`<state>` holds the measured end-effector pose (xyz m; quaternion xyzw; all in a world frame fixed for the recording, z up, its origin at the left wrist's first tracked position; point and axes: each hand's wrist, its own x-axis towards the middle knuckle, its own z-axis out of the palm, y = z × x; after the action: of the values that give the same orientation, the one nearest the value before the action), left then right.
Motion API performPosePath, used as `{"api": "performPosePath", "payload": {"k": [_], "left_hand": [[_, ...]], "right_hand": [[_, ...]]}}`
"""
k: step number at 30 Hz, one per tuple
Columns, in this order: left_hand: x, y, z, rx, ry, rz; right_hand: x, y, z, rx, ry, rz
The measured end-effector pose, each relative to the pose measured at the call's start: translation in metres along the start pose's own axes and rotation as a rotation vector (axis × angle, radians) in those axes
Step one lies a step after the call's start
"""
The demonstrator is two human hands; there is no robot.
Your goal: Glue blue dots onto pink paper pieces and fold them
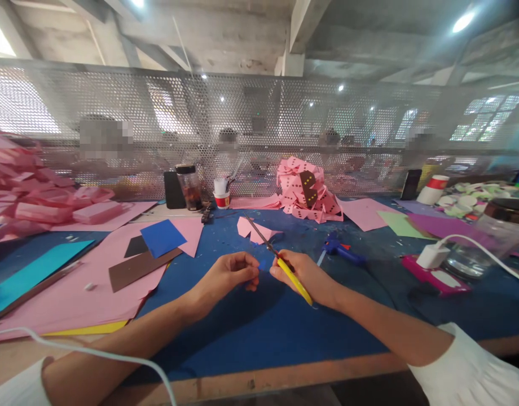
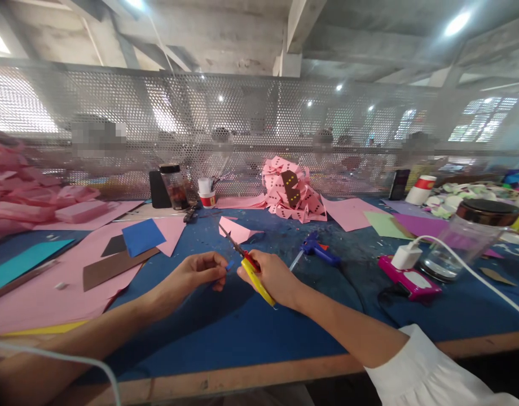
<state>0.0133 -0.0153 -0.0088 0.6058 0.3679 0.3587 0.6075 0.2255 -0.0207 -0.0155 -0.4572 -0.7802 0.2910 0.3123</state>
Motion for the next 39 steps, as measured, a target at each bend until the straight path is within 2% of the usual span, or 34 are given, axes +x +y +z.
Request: {"api": "performPosePath", "payload": {"k": [6, 11, 19, 29, 39], "left_hand": [[0.0, 0.006, -0.008, -0.029, 0.129, 0.101], [0.003, 0.004, -0.014, -0.064, 0.19, 0.139], [0.005, 0.003, -0.016, -0.073, 0.222, 0.153], [0.003, 0.006, -0.016, -0.08, 0.272, 0.182], [0.002, 0.008, -0.015, -0.066, 0.234, 0.179]], "right_hand": [[-0.002, 0.004, -0.002, -0.423, 0.028, 0.033], [-0.002, 0.001, -0.001, -0.623, 0.056, 0.014], [-0.001, -0.001, -0.004, -0.716, 0.054, 0.055], [0.0, -0.001, -0.003, -0.725, 0.029, 0.074], [-0.002, -0.002, -0.003, -0.69, 0.001, 0.055]]}}
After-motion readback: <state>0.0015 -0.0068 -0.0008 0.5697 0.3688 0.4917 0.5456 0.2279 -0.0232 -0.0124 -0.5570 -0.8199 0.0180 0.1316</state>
